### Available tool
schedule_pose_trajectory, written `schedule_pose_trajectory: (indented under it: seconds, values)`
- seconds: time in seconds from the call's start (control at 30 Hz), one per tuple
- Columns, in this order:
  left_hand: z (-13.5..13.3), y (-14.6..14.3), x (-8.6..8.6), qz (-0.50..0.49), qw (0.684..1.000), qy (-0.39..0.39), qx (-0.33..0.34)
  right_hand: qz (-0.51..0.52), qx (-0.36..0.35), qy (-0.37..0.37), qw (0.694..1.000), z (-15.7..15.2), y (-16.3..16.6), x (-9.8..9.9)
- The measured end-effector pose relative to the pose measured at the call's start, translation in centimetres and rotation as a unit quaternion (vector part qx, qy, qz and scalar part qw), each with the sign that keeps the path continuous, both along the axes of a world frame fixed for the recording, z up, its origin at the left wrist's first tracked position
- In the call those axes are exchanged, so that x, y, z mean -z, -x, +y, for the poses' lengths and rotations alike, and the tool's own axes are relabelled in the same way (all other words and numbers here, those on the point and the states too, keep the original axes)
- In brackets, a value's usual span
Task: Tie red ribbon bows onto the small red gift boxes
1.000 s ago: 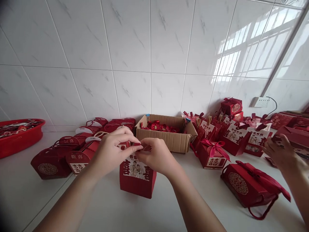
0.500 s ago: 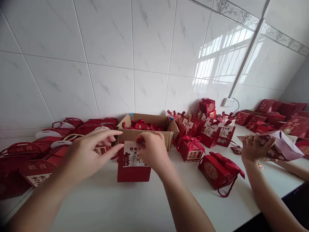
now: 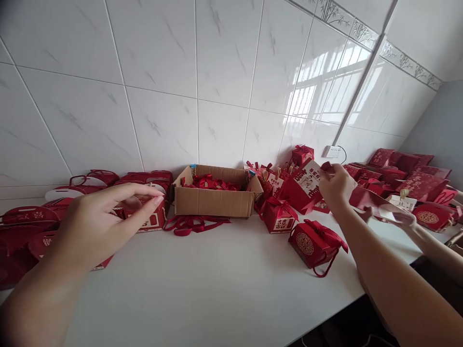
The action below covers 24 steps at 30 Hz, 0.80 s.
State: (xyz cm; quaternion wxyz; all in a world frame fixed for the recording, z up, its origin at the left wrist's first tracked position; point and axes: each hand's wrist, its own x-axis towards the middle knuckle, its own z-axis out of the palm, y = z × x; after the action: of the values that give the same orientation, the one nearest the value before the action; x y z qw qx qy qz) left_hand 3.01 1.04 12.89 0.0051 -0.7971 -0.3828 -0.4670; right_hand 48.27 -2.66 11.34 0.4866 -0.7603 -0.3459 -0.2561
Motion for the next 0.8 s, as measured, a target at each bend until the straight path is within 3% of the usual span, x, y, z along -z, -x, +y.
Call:
schedule_pose_trajectory:
  seconds: [0.13, 0.3, 0.43, 0.53, 0.63, 0.73, 0.8]
  values:
    - [-0.7, -0.1, -0.5, 0.01, 1.0, 0.023, -0.009, 0.021, 0.061, 0.111, 0.992, 0.8, -2.5, 1.9]
    - [-0.6, 0.0, -0.4, 0.001, 1.0, 0.016, -0.006, 0.101, 0.04, 0.231, 0.967, 2.5, -3.6, 4.5]
    - [-0.3, 0.3, -0.4, -0.018, 0.999, 0.036, 0.001, 0.102, 0.039, 0.241, 0.964, 3.0, -2.7, 4.7]
    - [0.0, 0.9, -0.7, -0.031, 0.997, 0.067, -0.014, 0.042, 0.011, 0.196, 0.98, 3.3, 0.2, 4.8]
    - [0.6, 1.9, -1.0, -0.022, 0.994, 0.097, -0.046, -0.056, -0.069, 0.143, 0.986, 3.6, 5.2, 6.1]
    - [1.5, 3.0, -1.2, -0.005, 0.989, 0.116, -0.094, -0.125, -0.163, 0.112, 0.972, 4.0, 11.0, 8.7]
    - [1.8, 3.7, -1.4, 0.0, 0.984, 0.129, -0.126, -0.171, -0.256, 0.11, 0.945, 4.3, 14.4, 10.8]
